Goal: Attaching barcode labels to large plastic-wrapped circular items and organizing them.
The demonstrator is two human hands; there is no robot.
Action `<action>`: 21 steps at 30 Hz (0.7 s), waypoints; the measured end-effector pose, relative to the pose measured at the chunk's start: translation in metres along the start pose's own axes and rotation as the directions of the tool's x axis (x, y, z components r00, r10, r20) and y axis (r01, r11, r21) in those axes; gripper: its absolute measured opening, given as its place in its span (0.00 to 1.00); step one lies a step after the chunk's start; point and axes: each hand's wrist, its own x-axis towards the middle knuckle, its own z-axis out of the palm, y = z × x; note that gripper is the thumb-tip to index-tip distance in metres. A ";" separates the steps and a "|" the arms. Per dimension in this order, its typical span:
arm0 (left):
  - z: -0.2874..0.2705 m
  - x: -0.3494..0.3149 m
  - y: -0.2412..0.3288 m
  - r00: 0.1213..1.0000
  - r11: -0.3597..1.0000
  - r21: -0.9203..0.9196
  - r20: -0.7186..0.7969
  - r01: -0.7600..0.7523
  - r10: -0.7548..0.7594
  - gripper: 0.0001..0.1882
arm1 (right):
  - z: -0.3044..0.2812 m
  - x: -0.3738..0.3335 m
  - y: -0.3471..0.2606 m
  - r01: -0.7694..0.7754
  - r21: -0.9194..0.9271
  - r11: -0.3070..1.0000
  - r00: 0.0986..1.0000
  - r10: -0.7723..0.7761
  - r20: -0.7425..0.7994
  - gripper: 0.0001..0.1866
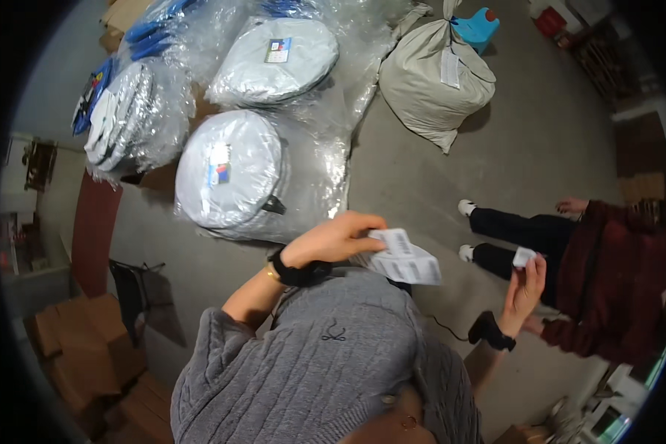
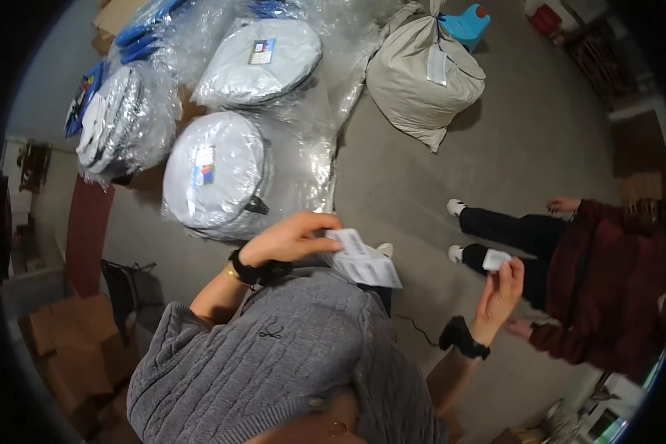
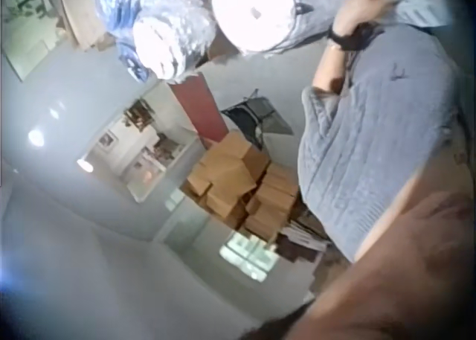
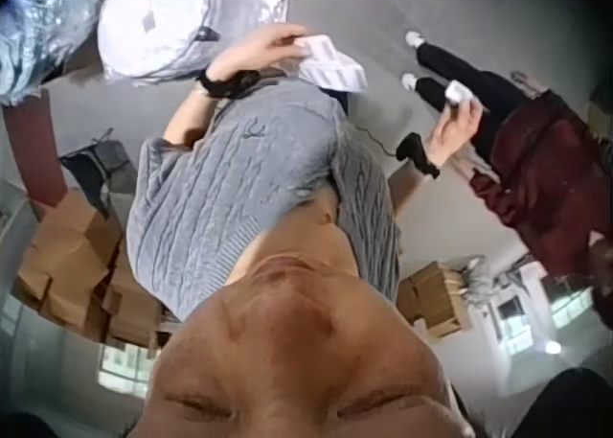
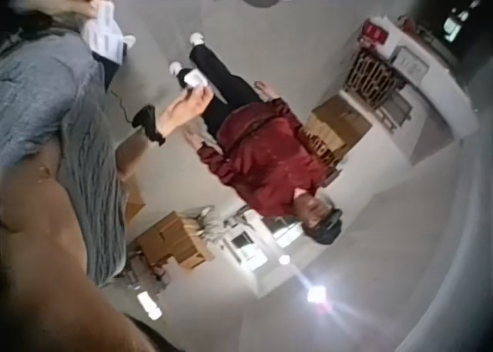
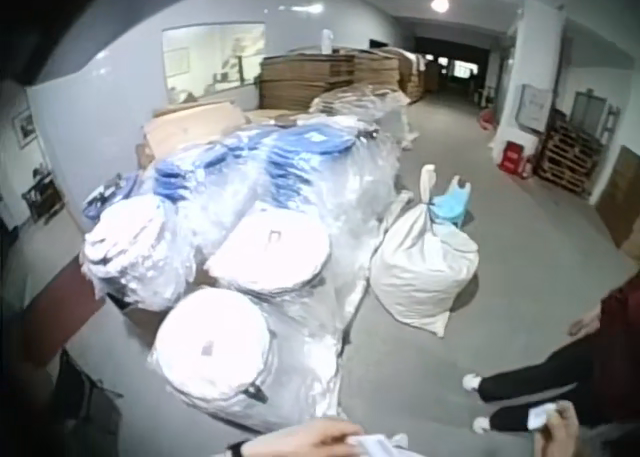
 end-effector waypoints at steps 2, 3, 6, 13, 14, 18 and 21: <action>0.005 0.016 0.006 0.987 1.000 -0.005 -0.157 0.027 -0.027 0.11 | 0.009 0.067 -0.004 -0.047 0.005 0.999 0.993 0.046 0.107 0.07; 0.008 0.024 0.002 0.963 0.999 0.043 -0.271 0.000 0.012 0.11 | 0.020 0.103 -0.003 -0.064 0.032 0.997 0.981 0.057 0.187 0.07; 0.018 0.037 -0.007 0.864 0.979 -0.199 -0.501 -0.049 -0.059 0.11 | 0.066 0.187 0.011 -0.131 -0.019 0.991 0.916 0.129 0.380 0.07; -0.012 0.063 -0.032 0.525 0.921 -0.385 -0.797 -0.057 -0.300 0.10 | 0.221 0.330 0.069 -0.299 -0.107 0.948 0.676 0.290 0.678 0.07; -0.022 0.070 -0.039 0.489 0.924 -0.381 -0.813 -0.040 -0.314 0.10 | 0.245 0.343 0.082 -0.327 -0.118 0.938 0.648 0.313 0.695 0.06; -0.085 0.106 -0.058 0.416 0.965 -0.198 -0.874 0.171 -0.252 0.10 | 0.335 0.406 0.147 -0.363 -0.235 0.902 0.563 0.413 0.716 0.06; -0.141 0.142 -0.064 0.428 0.977 -0.162 -0.880 0.139 -0.207 0.11 | 0.408 0.450 0.204 -0.368 -0.315 0.875 0.482 0.469 0.740 0.06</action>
